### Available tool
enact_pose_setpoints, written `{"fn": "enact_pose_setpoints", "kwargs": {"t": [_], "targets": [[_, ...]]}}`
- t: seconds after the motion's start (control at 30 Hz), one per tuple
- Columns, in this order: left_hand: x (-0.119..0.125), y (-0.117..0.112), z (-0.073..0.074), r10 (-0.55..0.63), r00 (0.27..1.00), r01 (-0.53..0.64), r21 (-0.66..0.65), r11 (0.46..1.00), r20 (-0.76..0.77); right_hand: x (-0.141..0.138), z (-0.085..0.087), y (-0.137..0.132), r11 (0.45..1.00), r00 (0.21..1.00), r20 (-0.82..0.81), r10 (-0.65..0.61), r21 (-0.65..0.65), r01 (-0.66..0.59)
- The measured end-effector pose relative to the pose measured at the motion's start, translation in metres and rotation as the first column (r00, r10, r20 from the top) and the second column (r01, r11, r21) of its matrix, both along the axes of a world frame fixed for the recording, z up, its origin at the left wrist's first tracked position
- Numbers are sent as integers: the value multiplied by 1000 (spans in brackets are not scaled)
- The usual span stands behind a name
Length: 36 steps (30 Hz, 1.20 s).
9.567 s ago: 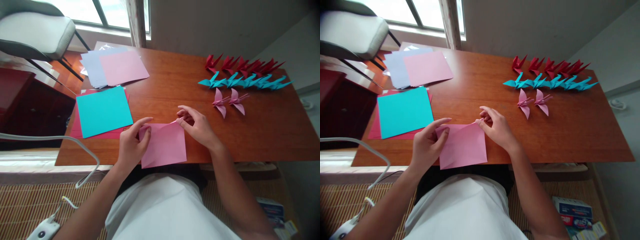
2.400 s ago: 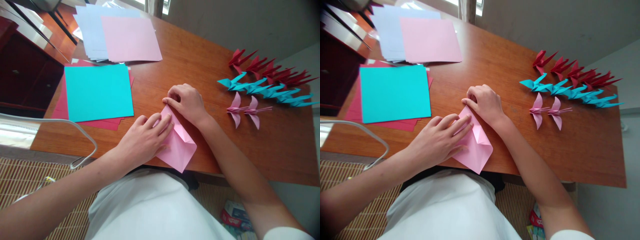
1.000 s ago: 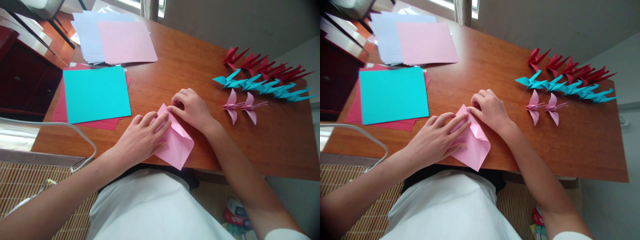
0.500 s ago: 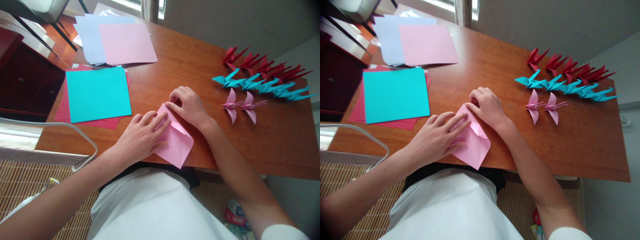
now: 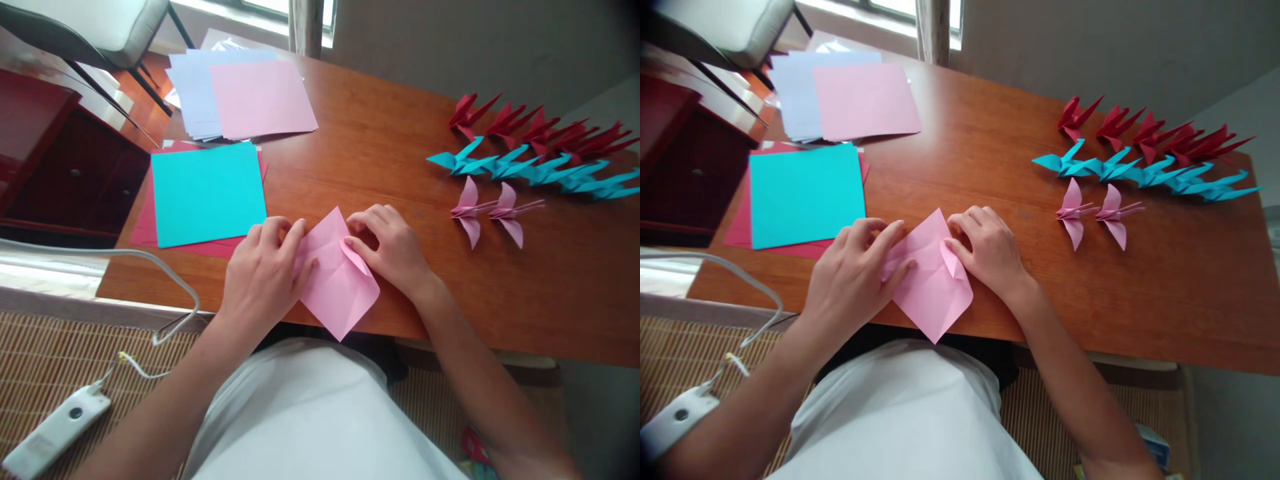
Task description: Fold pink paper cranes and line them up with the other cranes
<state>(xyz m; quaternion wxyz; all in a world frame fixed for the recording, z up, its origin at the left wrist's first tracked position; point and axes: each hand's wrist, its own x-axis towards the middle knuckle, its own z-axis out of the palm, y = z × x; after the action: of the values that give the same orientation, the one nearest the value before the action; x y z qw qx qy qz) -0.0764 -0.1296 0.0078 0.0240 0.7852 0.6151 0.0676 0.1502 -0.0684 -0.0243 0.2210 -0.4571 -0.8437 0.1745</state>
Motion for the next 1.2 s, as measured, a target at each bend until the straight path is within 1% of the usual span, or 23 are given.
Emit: {"fn": "enact_pose_setpoints", "kwargs": {"t": [0.07,0.13,0.2,0.3,0.53,0.7,0.9,1.0,1.13,1.2], "targets": [[6,-1,5,63,997,-64,-36,997,-34,-1,-2,-2,999,999,-10,39,21,-39],[11,-1,7,85,995,-88,-65,994,-52,-1,-4,-4,997,997,-16,71,32,-70],[16,-1,7,71,996,-75,-78,994,-54,-1,-5,-5,996,996,-23,83,34,-82],[18,2,3,31,999,-35,-77,996,-44,0,-5,-4,996,995,-41,91,17,-90],[13,3,-8,-67,998,66,14,998,22,0,-2,-3,996,995,-56,88,-15,-89],[13,3,-10,-75,997,74,23,997,37,-1,-1,-3,995,994,-65,90,-35,-93],[12,7,-7,-78,996,79,-7,997,48,0,0,-2,993,992,-79,97,-56,-102],[10,7,-3,-47,995,51,-39,998,83,0,1,-1,993,993,-77,94,-69,-100],[6,3,0,63,988,-49,-101,994,139,0,2,-1,992,994,-65,89,-81,-94],[5,0,0,109,973,-93,-85,992,202,0,2,-1,991,994,-59,92,-87,-97]]}}
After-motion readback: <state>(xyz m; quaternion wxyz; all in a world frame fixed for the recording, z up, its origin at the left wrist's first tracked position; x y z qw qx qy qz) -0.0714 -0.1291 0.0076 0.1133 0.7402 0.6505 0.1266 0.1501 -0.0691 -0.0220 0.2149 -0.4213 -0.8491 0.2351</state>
